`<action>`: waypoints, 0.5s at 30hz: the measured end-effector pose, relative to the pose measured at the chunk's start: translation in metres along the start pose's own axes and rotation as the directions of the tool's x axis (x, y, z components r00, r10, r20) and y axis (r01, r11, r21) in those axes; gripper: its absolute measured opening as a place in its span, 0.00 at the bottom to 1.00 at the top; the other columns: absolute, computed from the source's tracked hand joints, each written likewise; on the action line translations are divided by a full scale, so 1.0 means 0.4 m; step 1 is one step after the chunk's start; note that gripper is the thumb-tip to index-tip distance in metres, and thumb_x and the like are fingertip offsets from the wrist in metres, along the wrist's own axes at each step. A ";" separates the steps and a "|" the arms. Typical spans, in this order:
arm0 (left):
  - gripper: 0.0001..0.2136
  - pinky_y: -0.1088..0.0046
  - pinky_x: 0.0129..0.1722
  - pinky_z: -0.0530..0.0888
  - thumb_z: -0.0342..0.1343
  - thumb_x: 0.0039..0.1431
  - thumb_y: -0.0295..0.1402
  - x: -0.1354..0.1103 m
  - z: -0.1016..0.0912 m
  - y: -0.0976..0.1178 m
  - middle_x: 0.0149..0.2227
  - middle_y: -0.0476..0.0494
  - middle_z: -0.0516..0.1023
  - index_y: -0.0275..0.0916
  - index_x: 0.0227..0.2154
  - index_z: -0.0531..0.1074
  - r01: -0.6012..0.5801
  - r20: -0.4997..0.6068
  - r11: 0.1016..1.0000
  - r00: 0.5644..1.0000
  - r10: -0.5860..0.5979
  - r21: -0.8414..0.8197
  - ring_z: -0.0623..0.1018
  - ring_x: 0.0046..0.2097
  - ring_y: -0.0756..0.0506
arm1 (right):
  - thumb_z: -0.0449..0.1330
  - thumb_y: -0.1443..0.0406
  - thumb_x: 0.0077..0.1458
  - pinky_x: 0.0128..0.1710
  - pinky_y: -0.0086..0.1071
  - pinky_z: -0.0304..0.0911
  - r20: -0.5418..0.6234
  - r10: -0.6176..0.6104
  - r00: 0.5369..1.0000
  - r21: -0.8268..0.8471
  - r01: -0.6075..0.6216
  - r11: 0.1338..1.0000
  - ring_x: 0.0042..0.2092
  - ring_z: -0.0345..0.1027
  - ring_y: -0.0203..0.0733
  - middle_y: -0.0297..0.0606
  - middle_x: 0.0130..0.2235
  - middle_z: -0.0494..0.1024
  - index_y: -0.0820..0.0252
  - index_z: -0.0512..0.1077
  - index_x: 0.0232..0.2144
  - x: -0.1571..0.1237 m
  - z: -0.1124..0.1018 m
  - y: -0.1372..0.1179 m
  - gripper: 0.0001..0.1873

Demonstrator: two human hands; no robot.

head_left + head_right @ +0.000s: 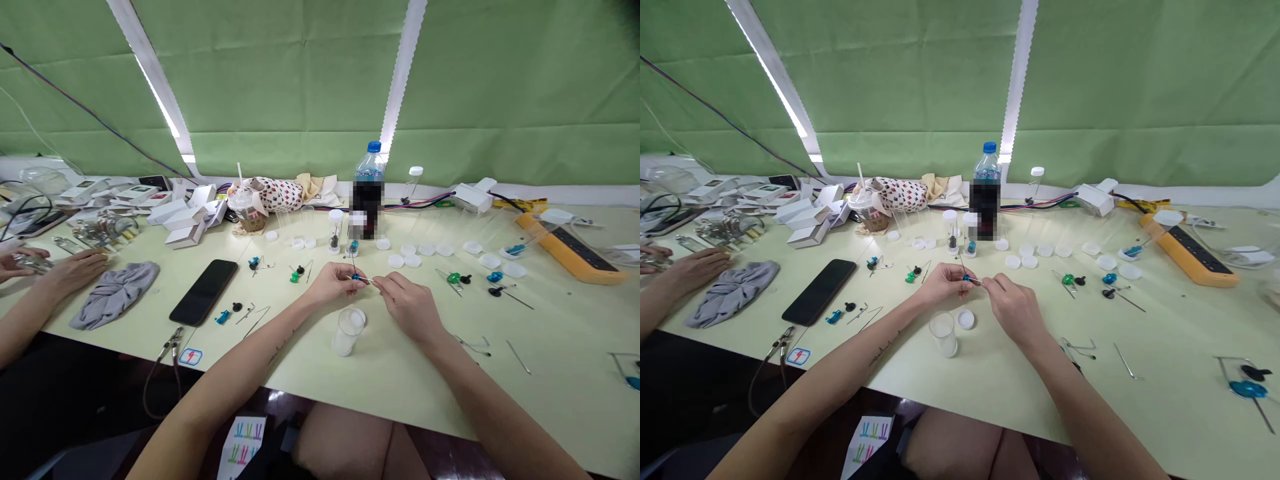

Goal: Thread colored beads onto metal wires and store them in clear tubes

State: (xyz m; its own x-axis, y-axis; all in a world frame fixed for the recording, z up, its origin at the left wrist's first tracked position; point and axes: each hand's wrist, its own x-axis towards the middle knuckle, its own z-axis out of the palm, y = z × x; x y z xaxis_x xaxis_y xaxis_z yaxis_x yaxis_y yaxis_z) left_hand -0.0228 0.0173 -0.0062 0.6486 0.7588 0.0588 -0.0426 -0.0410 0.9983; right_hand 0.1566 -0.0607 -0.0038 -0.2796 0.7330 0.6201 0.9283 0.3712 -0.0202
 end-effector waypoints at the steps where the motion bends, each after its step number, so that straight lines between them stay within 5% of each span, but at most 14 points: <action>1: 0.18 0.75 0.26 0.68 0.63 0.45 0.40 0.000 0.000 0.001 0.27 0.44 0.74 0.30 0.33 0.74 -0.001 -0.002 1.000 1.000 0.001 0.007 0.70 0.25 0.53 | 0.50 0.68 0.61 0.24 0.27 0.49 -0.005 0.005 1.000 0.019 -0.005 1.000 0.27 0.65 0.31 0.34 0.28 0.74 0.59 0.73 0.36 0.000 0.002 -0.001 0.12; 15: 0.17 0.76 0.26 0.67 0.60 0.48 0.43 -0.011 0.008 0.015 0.23 0.45 0.72 0.30 0.31 0.74 -0.030 -0.027 0.998 0.999 0.031 0.053 0.70 0.26 0.52 | 0.48 0.65 0.63 0.29 0.27 0.55 0.050 0.050 0.997 0.068 -0.054 0.996 0.31 0.68 0.34 0.37 0.31 0.75 0.60 0.72 0.37 0.000 0.017 -0.013 0.13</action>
State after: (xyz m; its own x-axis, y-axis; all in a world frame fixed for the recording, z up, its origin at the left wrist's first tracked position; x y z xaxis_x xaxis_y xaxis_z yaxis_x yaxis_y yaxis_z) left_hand -0.0233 0.0117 -0.0003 0.6264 0.7743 0.0898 -0.0217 -0.0978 0.9950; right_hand 0.1502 -0.0586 -0.0090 -0.2443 0.7781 0.5787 0.9231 0.3695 -0.1071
